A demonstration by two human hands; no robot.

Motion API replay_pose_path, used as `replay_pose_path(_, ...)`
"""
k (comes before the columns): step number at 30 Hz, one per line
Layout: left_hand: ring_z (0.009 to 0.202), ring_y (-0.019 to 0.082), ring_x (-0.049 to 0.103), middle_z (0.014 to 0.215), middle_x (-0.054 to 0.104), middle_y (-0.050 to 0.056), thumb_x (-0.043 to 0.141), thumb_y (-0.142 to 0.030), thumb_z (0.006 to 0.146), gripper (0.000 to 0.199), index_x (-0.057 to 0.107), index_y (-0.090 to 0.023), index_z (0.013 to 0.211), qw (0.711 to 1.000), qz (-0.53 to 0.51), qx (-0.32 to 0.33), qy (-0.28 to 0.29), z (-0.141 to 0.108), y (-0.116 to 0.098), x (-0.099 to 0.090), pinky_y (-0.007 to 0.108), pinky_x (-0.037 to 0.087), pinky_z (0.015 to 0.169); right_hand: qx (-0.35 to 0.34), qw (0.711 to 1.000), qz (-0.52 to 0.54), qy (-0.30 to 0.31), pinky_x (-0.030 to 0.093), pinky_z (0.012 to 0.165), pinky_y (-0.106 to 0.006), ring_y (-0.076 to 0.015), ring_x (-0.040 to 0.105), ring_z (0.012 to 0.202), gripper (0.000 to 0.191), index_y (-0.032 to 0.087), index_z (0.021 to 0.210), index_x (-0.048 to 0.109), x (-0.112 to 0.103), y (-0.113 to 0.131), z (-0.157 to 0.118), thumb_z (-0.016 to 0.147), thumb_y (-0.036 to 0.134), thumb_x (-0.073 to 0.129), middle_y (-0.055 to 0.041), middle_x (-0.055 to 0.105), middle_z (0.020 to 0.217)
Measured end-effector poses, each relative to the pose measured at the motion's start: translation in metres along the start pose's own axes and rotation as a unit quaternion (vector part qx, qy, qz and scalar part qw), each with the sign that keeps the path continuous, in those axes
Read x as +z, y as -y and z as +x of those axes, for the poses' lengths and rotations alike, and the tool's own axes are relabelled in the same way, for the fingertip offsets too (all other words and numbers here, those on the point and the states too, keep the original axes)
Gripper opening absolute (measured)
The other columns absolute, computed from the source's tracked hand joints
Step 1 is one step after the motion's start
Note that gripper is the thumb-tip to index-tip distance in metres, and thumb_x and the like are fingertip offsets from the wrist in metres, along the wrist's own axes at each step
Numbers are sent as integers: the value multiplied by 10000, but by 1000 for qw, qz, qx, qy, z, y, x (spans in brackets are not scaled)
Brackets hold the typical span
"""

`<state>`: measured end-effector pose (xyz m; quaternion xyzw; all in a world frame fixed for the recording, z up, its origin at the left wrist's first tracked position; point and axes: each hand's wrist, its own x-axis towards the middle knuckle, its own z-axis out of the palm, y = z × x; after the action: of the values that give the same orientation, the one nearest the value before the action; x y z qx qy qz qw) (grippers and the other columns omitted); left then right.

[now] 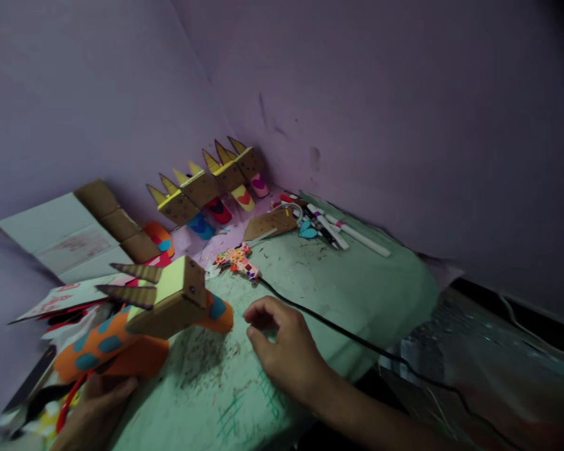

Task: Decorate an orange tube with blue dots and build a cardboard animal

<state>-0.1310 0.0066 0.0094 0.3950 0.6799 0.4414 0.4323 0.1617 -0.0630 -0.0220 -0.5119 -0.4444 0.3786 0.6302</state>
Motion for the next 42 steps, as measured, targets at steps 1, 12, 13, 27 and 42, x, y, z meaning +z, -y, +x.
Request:
replay_pose_path(1,801,351,714,771,773,12,850,-127,259,603,695,-234,832,1000,-7,13,22,-2,1,1,305,589,557,2,1000,1,0,508,691,-284,-159,623,727,147,189,792,602,0,0,0,685,106,544,-27,663,790)
replay_pose_path(12,711,259,665,741,721,59,845,-115,374,482,656,-148,816,990,-44,60,116,-2,-3,2,348,526,676,58,998,32,-23,510,880,-454,-262,662,910,335,205,949,619,-1,-14,4,635,313,662,-88,696,932)
replay_pose_path(13,724,250,660,751,720,51,836,-109,391,472,657,-154,826,989,-48,64,123,-3,-3,3,344,521,688,62,997,44,-20,507,897,-462,-271,661,938,390,205,972,611,0,-16,7,608,316,693,-98,695,967)
replay_pose_path(27,831,205,597,818,669,16,721,-32,428,427,654,-151,832,966,-88,90,227,8,8,5,309,468,761,4,987,-31,160,495,919,-425,-334,623,1088,564,180,1055,590,34,-22,45,556,319,813,-149,680,1164)
replay_pose_path(42,679,137,527,683,615,-30,696,17,397,398,656,-125,766,949,-110,124,267,10,10,9,260,438,651,-52,951,-282,115,514,634,-363,-317,661,749,388,172,782,672,25,-34,49,572,495,712,-96,729,769)
